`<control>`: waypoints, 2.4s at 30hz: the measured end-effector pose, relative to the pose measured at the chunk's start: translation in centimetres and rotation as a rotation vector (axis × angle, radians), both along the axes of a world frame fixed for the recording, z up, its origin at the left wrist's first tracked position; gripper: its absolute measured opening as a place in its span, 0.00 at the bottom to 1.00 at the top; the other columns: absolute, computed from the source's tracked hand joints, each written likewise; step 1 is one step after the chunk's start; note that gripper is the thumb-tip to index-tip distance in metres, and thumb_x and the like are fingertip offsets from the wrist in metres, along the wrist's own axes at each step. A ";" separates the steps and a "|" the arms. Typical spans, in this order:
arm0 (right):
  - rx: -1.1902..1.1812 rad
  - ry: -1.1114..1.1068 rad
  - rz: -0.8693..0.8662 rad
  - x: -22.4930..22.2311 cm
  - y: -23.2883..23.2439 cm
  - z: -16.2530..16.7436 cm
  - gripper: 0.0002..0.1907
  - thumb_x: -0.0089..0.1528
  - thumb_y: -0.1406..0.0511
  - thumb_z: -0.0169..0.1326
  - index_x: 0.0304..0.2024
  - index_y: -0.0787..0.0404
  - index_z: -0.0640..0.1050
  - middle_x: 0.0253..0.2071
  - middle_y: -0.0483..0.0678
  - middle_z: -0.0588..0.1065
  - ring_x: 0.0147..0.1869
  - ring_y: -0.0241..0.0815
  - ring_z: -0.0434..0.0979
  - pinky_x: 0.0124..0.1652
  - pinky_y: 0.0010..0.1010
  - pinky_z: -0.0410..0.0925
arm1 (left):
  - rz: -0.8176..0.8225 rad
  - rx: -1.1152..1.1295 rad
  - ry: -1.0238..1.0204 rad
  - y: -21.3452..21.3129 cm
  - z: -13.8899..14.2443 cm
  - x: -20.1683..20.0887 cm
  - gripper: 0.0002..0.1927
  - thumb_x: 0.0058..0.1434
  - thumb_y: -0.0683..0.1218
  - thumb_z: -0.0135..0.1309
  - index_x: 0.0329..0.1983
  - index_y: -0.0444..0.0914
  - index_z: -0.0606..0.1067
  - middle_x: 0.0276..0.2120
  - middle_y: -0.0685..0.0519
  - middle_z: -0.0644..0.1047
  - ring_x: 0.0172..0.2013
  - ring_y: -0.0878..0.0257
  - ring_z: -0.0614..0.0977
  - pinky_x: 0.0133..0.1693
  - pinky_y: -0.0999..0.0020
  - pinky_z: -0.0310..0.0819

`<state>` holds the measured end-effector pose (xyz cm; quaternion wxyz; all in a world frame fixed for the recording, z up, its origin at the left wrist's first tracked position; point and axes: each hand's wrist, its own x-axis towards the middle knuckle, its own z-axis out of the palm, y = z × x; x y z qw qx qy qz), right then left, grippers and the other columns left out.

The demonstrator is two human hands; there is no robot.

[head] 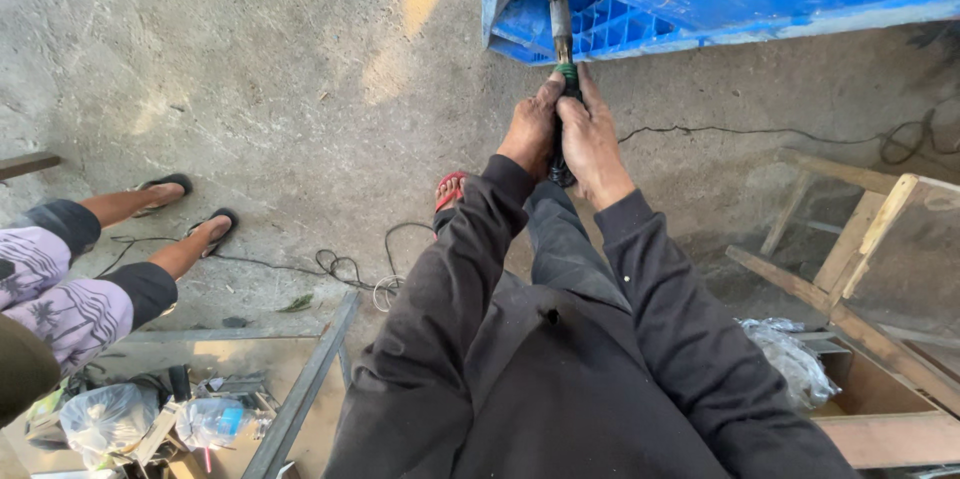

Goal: The person uses a soldering iron to melt and smooth the edges of a blue plastic crate. They reposition the crate and work along the seams, applying heat to fuse or repair the plastic.

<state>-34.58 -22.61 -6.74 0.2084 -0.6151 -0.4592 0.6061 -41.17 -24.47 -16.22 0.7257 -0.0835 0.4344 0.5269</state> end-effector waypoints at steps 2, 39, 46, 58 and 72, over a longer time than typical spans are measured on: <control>-0.051 0.016 -0.036 0.0 0.1 -0.1 0.34 0.66 0.63 0.44 0.75 0.56 0.59 0.66 0.55 0.71 0.63 0.43 0.73 0.59 0.30 0.65 | 0.037 -0.016 0.037 0.1 0.2 0.2 0.26 0.70 0.57 0.51 0.46 0.26 0.76 0.37 0.45 0.79 0.35 0.56 0.79 0.38 0.59 0.75; 0.175 -0.142 0.212 0.1 2.7 0.2 0.33 0.69 0.62 0.45 0.76 0.60 0.55 0.63 0.67 0.71 0.64 0.58 0.75 0.58 0.38 0.68 | -0.088 -0.020 -0.055 0.9 0.2 -0.1 0.22 0.69 0.65 0.47 0.31 0.45 0.72 0.16 0.58 0.69 0.11 0.65 0.64 0.14 0.68 0.54; 0.056 0.046 -0.051 -1.5 1.4 -0.2 0.31 0.68 0.64 0.44 0.74 0.61 0.61 0.64 0.54 0.72 0.65 0.45 0.73 0.61 0.31 0.65 | -0.080 -0.086 -0.067 0.8 -0.1 -2.4 0.21 0.72 0.58 0.51 0.42 0.35 0.79 0.31 0.50 0.78 0.29 0.60 0.78 0.32 0.63 0.72; -0.289 0.503 -0.355 -2.2 1.5 0.3 0.28 0.69 0.66 0.45 0.73 0.61 0.64 0.57 0.49 0.75 0.57 0.39 0.74 0.54 0.31 0.69 | -0.545 -0.156 0.711 1.6 0.9 -3.8 0.27 0.68 0.64 0.50 0.33 0.35 0.80 0.21 0.53 0.76 0.27 0.64 0.76 0.29 0.69 0.67; -0.051 0.103 -0.093 -4.2 0.0 -0.2 0.36 0.71 0.62 0.43 0.79 0.59 0.48 0.54 0.60 0.75 0.53 0.44 0.74 0.53 0.34 0.67 | -0.317 -0.082 0.081 0.5 0.4 -6.9 0.23 0.69 0.59 0.51 0.47 0.33 0.77 0.37 0.46 0.79 0.36 0.56 0.79 0.37 0.59 0.76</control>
